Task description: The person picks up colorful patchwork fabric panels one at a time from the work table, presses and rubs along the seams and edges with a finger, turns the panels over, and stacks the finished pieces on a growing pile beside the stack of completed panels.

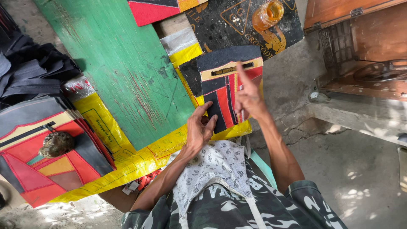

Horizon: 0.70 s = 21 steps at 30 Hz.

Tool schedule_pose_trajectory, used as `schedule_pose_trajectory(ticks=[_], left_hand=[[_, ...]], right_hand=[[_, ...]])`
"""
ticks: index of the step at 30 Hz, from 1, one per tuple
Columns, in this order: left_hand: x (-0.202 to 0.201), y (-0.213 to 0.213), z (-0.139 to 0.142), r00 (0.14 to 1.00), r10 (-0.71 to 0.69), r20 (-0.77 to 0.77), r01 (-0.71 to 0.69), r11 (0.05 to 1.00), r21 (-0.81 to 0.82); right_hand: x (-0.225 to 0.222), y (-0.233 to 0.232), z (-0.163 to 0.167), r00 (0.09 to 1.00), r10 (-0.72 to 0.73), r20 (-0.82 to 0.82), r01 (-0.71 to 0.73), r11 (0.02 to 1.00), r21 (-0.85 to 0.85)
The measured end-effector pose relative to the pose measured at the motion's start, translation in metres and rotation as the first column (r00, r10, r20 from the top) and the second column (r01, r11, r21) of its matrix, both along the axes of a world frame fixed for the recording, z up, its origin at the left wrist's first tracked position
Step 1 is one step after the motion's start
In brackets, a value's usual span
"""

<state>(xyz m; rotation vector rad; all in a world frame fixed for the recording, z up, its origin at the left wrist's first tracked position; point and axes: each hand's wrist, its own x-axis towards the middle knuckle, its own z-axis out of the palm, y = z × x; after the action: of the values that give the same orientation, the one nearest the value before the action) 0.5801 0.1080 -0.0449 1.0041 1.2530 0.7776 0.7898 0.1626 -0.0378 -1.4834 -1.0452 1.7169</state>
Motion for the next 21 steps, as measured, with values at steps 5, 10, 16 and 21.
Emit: schedule_pose_trajectory(ticks=[5,10,16,21], left_hand=[[0.000,-0.002,-0.001,1.000,0.009,0.011,-0.010,1.000,0.024],[-0.001,-0.003,-0.003,0.999,0.023,0.040,-0.024,0.999,0.021],[-0.003,0.000,-0.006,0.999,-0.006,-0.042,0.008,0.999,0.032],[-0.004,-0.002,-0.004,1.000,-0.004,-0.021,0.005,0.997,0.080]], right_hand=[[-0.011,-0.003,-0.002,0.995,-0.025,-0.097,0.028,0.999,0.025],[0.011,0.004,-0.005,0.979,-0.180,-0.096,0.192,0.973,0.128],[-0.038,-0.003,-0.012,0.890,0.171,0.424,-0.328,0.885,0.331],[-0.039,-0.003,-0.006,0.988,0.114,0.105,-0.137,0.959,0.248]])
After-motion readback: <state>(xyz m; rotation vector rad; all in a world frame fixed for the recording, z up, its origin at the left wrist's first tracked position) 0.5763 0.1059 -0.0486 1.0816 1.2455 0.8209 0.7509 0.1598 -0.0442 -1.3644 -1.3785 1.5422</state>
